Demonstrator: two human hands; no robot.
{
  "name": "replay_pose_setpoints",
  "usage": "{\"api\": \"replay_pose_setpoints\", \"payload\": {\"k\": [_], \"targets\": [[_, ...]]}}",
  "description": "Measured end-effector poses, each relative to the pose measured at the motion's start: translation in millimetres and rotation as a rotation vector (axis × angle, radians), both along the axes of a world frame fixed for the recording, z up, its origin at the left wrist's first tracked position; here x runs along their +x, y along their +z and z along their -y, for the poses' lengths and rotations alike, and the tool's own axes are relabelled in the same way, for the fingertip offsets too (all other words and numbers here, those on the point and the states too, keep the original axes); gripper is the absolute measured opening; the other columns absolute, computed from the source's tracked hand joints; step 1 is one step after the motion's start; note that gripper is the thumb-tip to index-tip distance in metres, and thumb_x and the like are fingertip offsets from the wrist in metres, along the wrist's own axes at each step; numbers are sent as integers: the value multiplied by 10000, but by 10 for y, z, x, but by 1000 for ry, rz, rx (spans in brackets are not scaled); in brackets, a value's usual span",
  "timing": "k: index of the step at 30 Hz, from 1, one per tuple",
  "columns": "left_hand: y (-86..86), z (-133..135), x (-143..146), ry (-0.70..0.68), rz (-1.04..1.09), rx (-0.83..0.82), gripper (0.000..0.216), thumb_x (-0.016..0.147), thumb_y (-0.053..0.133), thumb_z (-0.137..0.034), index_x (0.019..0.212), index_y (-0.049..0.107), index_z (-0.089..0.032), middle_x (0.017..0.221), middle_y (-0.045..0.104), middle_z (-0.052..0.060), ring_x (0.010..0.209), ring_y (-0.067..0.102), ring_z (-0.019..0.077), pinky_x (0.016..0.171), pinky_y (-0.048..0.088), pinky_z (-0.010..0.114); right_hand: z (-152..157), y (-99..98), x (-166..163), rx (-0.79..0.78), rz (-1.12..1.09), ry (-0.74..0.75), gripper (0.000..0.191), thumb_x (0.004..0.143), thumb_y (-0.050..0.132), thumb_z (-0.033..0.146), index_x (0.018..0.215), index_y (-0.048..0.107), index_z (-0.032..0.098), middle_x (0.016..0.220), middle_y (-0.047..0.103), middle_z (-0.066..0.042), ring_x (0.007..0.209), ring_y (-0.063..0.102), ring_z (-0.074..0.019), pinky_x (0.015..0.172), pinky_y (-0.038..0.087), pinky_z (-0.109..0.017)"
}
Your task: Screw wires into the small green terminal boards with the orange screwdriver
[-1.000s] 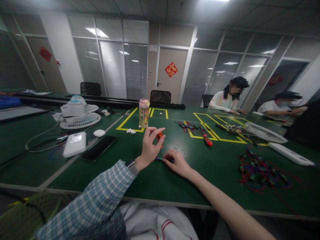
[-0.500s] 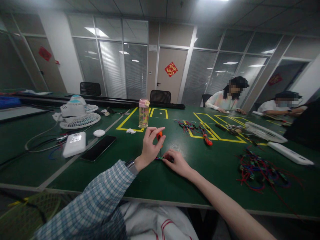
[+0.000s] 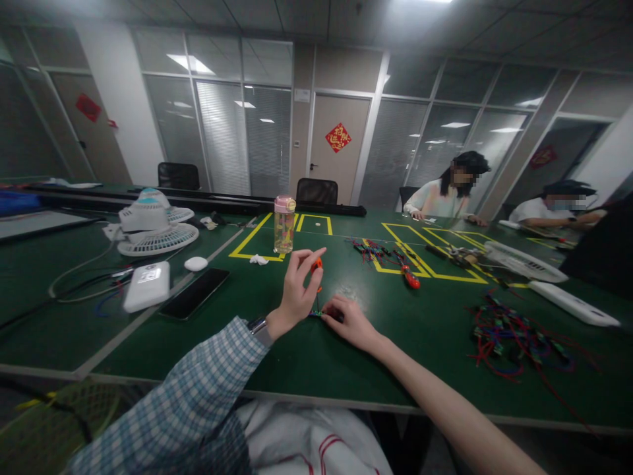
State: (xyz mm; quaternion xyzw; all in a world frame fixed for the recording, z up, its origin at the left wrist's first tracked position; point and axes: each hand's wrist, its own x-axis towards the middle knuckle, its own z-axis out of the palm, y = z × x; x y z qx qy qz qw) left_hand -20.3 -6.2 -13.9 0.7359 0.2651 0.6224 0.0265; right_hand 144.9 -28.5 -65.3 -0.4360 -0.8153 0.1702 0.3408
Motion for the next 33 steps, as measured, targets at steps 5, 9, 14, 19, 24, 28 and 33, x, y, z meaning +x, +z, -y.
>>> {"api": "replay_pose_setpoints", "payload": {"k": [5, 9, 14, 19, 24, 28, 33], "targets": [[-28, -28, 4, -53, 19, -18, 374, 976, 314, -196, 1316, 468, -189, 1133, 566, 82, 1054, 534, 172, 931, 433, 324, -27, -35, 17, 4, 6, 4, 65, 792, 600, 101, 817, 627, 155, 754, 551, -6, 649, 521, -126, 606, 420, -238], [-20, -30, 15, 24, 34, 8, 313, 951, 427, -227, 1246, 522, -181, 1035, 565, 69, 975, 541, 171, 889, 449, 317, -22, -24, 14, 6, 3, 4, 62, 791, 600, 103, 814, 624, 155, 770, 561, -12, 667, 535, -133, 618, 427, -242], [-6, -14, 11, 47, 17, 16, 297, 934, 473, -263, 1207, 558, -185, 1010, 511, 63, 959, 519, 171, 871, 450, 313, 3, 16, 0, 1, 8, -8, 67, 784, 601, 99, 803, 627, 158, 764, 564, -13, 674, 540, -136, 625, 433, -245], [-26, -30, 12, -51, 7, -36, 371, 978, 315, -202, 1319, 460, -192, 1087, 558, 73, 1001, 529, 166, 904, 434, 321, 7, 18, -2, 2, 7, 2, 68, 785, 600, 98, 811, 631, 153, 765, 563, -14, 666, 537, -133, 626, 434, -246], [-22, -42, 9, -15, 24, -3, 299, 948, 444, -226, 1234, 528, -198, 1022, 562, 58, 955, 534, 166, 875, 439, 315, -7, -6, 2, 8, 8, 0, 66, 784, 606, 100, 814, 632, 153, 765, 563, -13, 668, 538, -134, 624, 431, -245], [-6, -26, 1, 21, -6, -3, 265, 931, 488, -272, 1169, 582, -205, 962, 513, 47, 911, 521, 164, 825, 452, 301, -17, -22, 15, 11, 1, 1, 62, 784, 609, 102, 812, 628, 155, 760, 560, -8, 659, 531, -130, 616, 426, -242], [-4, -14, 4, -54, -3, -25, 360, 977, 324, -199, 1299, 486, -200, 1093, 555, 75, 1014, 533, 165, 895, 441, 315, -16, -21, 19, 12, 2, 5, 60, 793, 601, 114, 821, 628, 160, 765, 563, -8, 669, 532, -131, 621, 430, -243]]}}
